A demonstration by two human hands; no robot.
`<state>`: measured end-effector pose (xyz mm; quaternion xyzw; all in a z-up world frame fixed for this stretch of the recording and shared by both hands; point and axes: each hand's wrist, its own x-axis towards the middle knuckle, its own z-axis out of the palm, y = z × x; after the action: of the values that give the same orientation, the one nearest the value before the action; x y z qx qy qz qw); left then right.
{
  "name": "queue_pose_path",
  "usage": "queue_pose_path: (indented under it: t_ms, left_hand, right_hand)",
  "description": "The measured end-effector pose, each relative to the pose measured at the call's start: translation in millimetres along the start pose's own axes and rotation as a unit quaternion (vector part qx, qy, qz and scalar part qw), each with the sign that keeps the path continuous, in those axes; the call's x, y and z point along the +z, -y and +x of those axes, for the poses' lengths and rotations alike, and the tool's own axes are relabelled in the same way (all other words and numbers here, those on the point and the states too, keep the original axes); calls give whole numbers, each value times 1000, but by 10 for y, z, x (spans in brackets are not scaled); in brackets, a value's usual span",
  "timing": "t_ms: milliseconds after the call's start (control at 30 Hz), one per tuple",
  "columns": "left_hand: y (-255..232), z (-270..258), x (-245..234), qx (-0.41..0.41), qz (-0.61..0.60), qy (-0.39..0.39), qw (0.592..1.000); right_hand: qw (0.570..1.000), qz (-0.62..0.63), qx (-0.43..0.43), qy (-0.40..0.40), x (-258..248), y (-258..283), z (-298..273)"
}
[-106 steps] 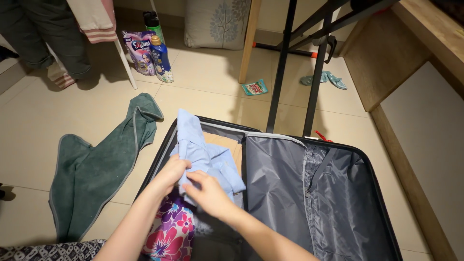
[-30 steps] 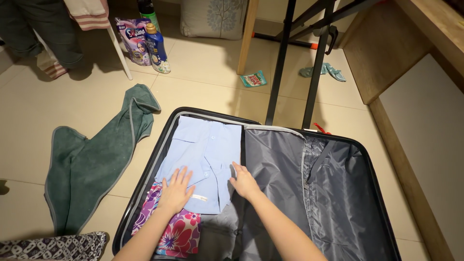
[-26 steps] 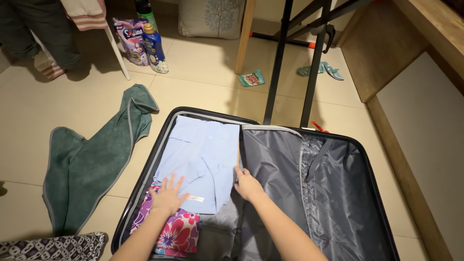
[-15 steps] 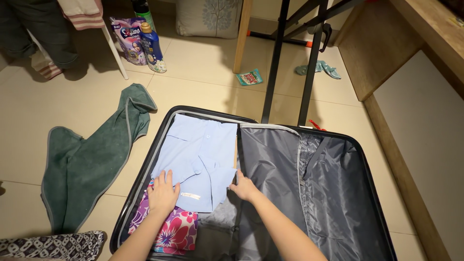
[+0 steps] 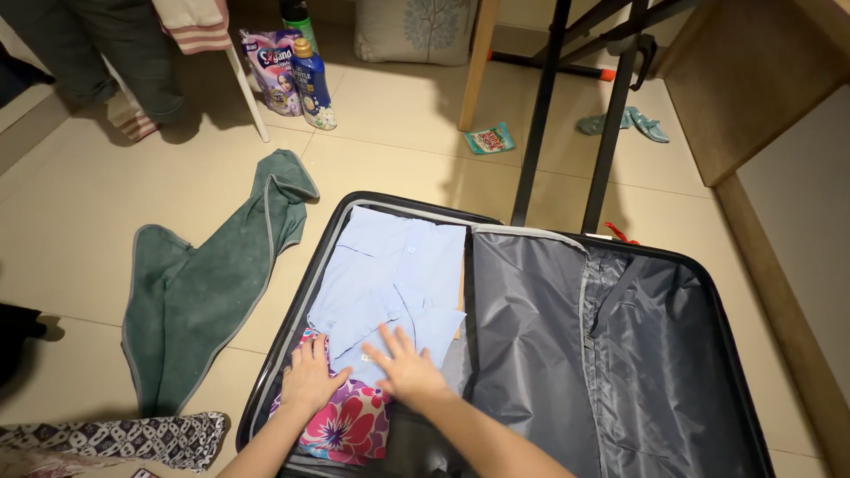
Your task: The person opens a silver suitcase and places several folded clothes inside, including a floral garment, beige shorts, a light blue shirt, an orange shirt, and a red shirt. The suitcase remains open at the end of the clip.
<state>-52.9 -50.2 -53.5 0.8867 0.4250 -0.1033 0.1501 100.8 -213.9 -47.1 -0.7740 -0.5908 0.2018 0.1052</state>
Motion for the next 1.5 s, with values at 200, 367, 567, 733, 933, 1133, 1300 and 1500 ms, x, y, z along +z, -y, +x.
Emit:
queue_pose_path:
  t_ms: [200,367,567,733,933,1133,1300,1500]
  left_hand:
    - [-5,-44,-249,26,124,202,971]
    - [153,6,188,62,276,138,949]
    - [323,198,614,62,371,95,922]
    - [230,237,404,62,311,113,942]
    - [-97,183,111,68,187,-92,976]
    - [-198,170,87,78,138,23,987]
    - [-151,198,197,67,137,-13,988]
    - [100,513,364,56,154,2,986]
  right_hand:
    - [997,-41,-14,60,179,215,198]
    - [996,-66,19,60,308,-87,381]
    - [983,-46,-173,-41,423,-225,341]
    - [993,51,-63,81,161,84,85]
    - [999,17,-41,11,-194,304,-111]
    - [997,-31,38,66,-10,23,-63]
    - [979,179,94,5,81,-299,52]
    - [963,136,213,-94,-50,-585,30]
